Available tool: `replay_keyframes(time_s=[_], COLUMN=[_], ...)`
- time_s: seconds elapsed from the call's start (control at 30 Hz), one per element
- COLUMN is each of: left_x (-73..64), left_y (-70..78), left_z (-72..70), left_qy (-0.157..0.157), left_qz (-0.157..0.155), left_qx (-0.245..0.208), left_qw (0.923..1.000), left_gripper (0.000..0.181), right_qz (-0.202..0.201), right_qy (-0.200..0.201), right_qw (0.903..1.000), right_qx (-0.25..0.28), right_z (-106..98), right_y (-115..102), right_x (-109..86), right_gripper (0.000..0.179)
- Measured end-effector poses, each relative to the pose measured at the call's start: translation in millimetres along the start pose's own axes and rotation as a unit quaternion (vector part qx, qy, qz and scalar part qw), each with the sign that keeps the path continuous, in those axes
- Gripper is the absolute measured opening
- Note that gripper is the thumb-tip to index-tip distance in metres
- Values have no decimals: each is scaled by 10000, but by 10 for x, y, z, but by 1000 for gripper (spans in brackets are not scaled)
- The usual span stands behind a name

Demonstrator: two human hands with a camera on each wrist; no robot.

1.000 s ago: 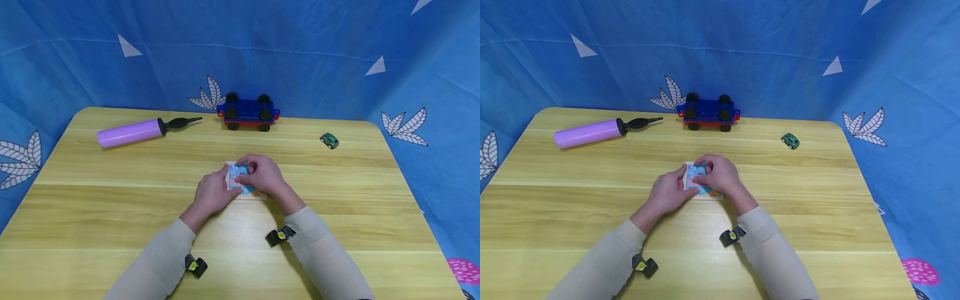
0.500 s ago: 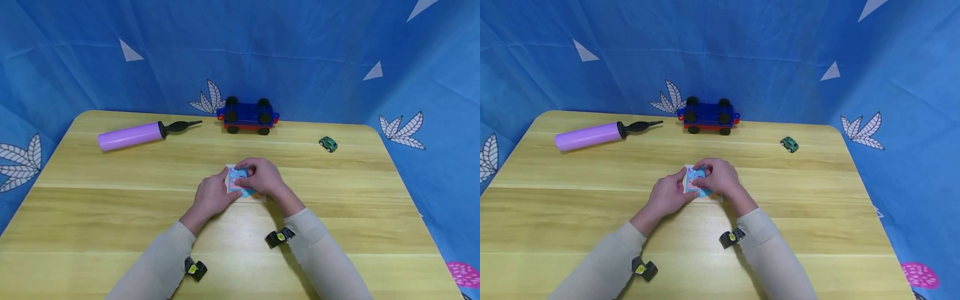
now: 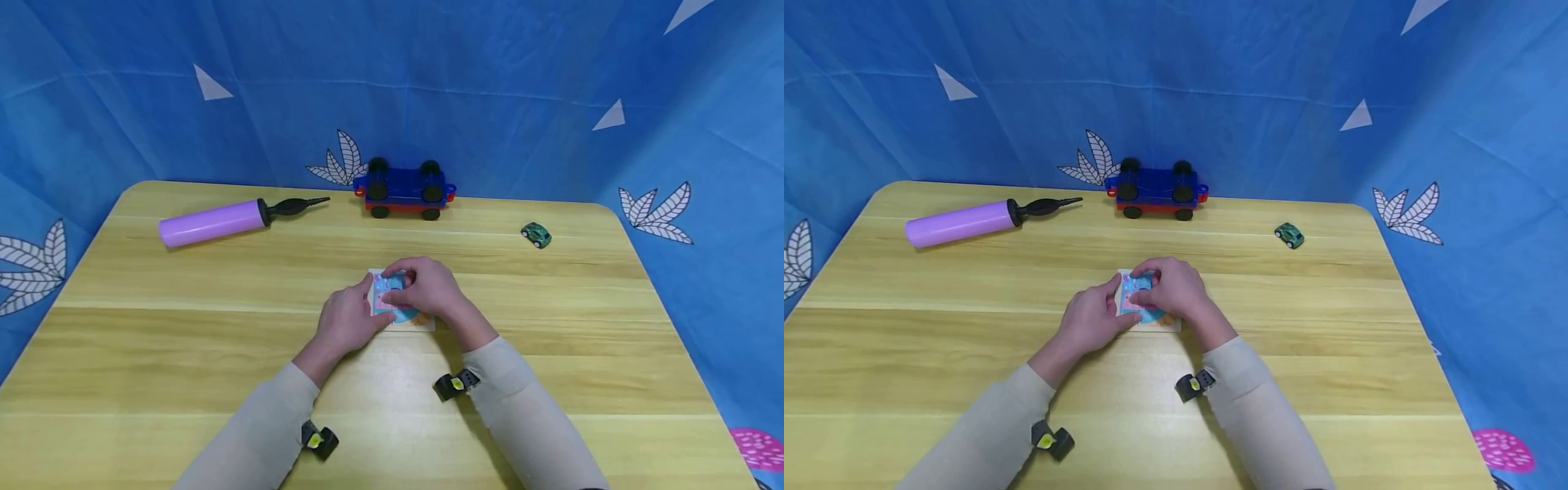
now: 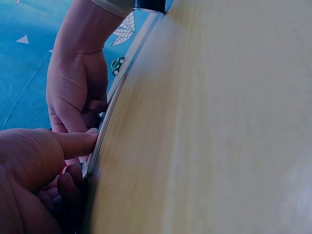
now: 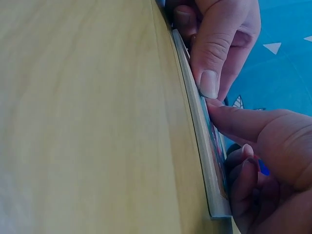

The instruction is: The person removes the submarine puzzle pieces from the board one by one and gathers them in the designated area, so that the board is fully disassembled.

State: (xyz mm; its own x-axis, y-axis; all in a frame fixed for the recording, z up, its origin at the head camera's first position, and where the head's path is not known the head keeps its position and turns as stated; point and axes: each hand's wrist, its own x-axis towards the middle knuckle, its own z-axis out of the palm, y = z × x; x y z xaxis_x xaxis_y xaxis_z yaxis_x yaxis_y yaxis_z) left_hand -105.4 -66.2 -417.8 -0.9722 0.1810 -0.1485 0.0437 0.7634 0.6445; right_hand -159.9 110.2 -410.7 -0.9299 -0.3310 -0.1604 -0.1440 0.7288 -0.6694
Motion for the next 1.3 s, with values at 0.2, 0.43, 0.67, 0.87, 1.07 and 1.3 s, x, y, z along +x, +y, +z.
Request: replay_keyframes(time_s=[0.2, 0.43, 0.67, 0.87, 1.07, 1.3], left_x=[1, 3, -4, -10, -14, -9], left_y=[1, 5, 10, 17, 8, 5], left_z=[11, 13, 8, 14, 11, 12], left_qy=[-12, 26, 54, 61, 106, 109], left_qz=[-49, -61, 40, 26, 68, 33], left_qx=[-50, -74, -26, -20, -29, -35], left_qw=[10000, 10000, 10000, 10000, 9999, 9999], left_gripper=[88, 87, 87, 87, 87, 87], right_qz=[198, 306, 387, 353, 289, 342], right_qy=[-40, -35, -112, -112, -135, -185], right_qw=[9997, 9991, 9980, 9981, 9977, 9967], right_qx=[168, 309, 488, 500, 603, 705], right_z=[7, -1, -10, -10, -9, 0], right_y=[-38, -68, -71, -30, 7, -6], right_x=[0, 3, 11, 18, 39, 51], right_gripper=[31, 30, 30, 30, 31, 30])
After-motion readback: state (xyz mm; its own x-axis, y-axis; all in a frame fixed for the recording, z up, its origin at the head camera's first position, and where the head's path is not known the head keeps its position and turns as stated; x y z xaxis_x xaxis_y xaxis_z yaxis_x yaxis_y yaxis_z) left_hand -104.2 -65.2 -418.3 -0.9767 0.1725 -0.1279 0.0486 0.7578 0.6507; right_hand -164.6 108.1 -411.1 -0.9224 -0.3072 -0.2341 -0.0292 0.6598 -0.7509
